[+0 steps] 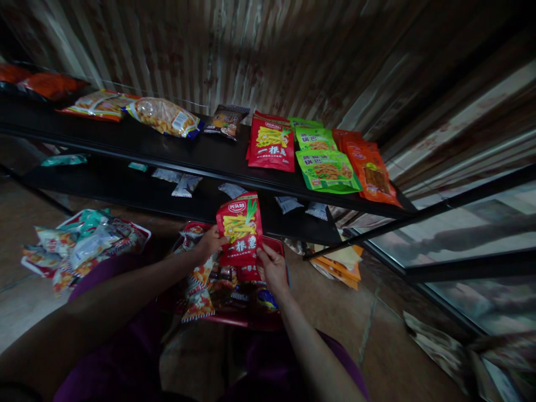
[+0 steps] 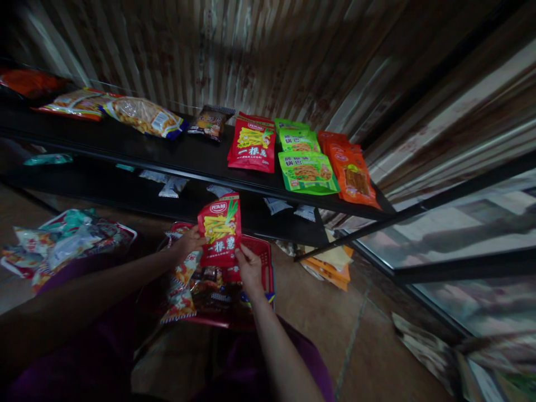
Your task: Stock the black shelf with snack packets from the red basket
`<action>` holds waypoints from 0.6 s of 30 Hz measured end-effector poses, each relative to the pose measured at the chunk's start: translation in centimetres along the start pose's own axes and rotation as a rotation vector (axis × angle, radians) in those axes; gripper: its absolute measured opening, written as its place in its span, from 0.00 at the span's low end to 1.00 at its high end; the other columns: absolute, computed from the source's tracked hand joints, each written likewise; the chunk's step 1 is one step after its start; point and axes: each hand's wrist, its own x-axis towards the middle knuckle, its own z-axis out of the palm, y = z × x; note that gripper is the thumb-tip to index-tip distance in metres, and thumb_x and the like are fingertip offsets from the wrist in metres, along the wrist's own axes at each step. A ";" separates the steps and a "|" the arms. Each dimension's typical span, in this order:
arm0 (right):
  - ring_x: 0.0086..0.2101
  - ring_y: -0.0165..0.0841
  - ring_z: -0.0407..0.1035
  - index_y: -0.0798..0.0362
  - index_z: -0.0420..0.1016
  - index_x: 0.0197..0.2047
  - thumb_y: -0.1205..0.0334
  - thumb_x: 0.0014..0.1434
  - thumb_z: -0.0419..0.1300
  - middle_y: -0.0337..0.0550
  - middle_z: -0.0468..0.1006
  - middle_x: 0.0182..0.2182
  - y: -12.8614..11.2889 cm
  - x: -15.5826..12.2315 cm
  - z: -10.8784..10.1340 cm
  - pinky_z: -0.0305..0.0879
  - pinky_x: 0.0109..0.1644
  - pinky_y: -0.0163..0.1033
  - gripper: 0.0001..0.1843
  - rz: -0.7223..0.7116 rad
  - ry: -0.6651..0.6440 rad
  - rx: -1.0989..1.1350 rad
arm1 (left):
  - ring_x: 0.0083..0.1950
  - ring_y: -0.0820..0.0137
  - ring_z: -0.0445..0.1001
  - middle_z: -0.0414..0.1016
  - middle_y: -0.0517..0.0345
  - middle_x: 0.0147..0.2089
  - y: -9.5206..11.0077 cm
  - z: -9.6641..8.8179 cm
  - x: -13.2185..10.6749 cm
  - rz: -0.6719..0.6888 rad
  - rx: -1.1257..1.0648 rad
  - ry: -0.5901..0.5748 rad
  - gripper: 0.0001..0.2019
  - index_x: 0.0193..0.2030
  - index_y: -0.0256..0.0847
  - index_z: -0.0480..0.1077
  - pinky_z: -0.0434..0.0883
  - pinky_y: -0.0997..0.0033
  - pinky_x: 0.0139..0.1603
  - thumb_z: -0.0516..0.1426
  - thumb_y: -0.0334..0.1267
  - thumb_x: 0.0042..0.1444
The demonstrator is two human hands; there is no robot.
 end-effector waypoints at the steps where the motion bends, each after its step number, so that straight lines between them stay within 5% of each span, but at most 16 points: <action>1: 0.37 0.40 0.76 0.49 0.79 0.43 0.52 0.47 0.65 0.41 0.82 0.38 0.0 0.0 0.0 0.72 0.45 0.48 0.20 -0.040 0.015 -0.040 | 0.38 0.65 0.75 0.76 0.54 0.39 -0.2 0.1 0.1 0.003 -0.011 0.022 0.35 0.58 0.40 0.60 0.70 0.69 0.37 0.66 0.36 0.42; 4: 0.42 0.41 0.75 0.49 0.79 0.44 0.52 0.49 0.63 0.43 0.81 0.41 -0.6 -0.3 0.0 0.69 0.50 0.51 0.18 -0.165 0.042 -0.172 | 0.39 0.67 0.74 0.74 0.55 0.41 -0.7 0.5 0.4 0.049 -0.057 0.094 0.41 0.64 0.44 0.52 0.70 0.68 0.39 0.64 0.31 0.43; 8: 0.47 0.40 0.72 0.46 0.80 0.43 0.57 0.52 0.62 0.43 0.80 0.44 -1.9 -1.4 0.7 0.66 0.55 0.48 0.14 -0.406 -0.033 -0.398 | 0.40 0.69 0.73 0.72 0.56 0.42 -0.9 0.9 0.4 0.100 -0.088 0.067 0.39 0.62 0.47 0.57 0.68 0.69 0.42 0.63 0.27 0.41; 13: 0.51 0.40 0.69 0.40 0.73 0.53 0.63 0.54 0.59 0.41 0.75 0.51 -2.0 -2.7 1.6 0.60 0.60 0.49 0.22 -0.626 -0.135 -0.672 | 0.43 0.70 0.72 0.73 0.57 0.43 0.4 1.9 -0.9 0.033 -0.221 -0.051 0.24 0.54 0.45 0.66 0.67 0.72 0.43 0.59 0.32 0.49; 18: 0.53 0.42 0.65 0.47 0.66 0.60 0.65 0.55 0.57 0.45 0.70 0.56 -1.0 -3.3 2.6 0.61 0.58 0.51 0.27 -0.822 -0.214 -0.955 | 0.39 0.70 0.74 0.75 0.56 0.37 0.7 2.7 -1.6 -0.055 -0.477 -0.247 0.09 0.39 0.39 0.71 0.69 0.72 0.42 0.58 0.40 0.53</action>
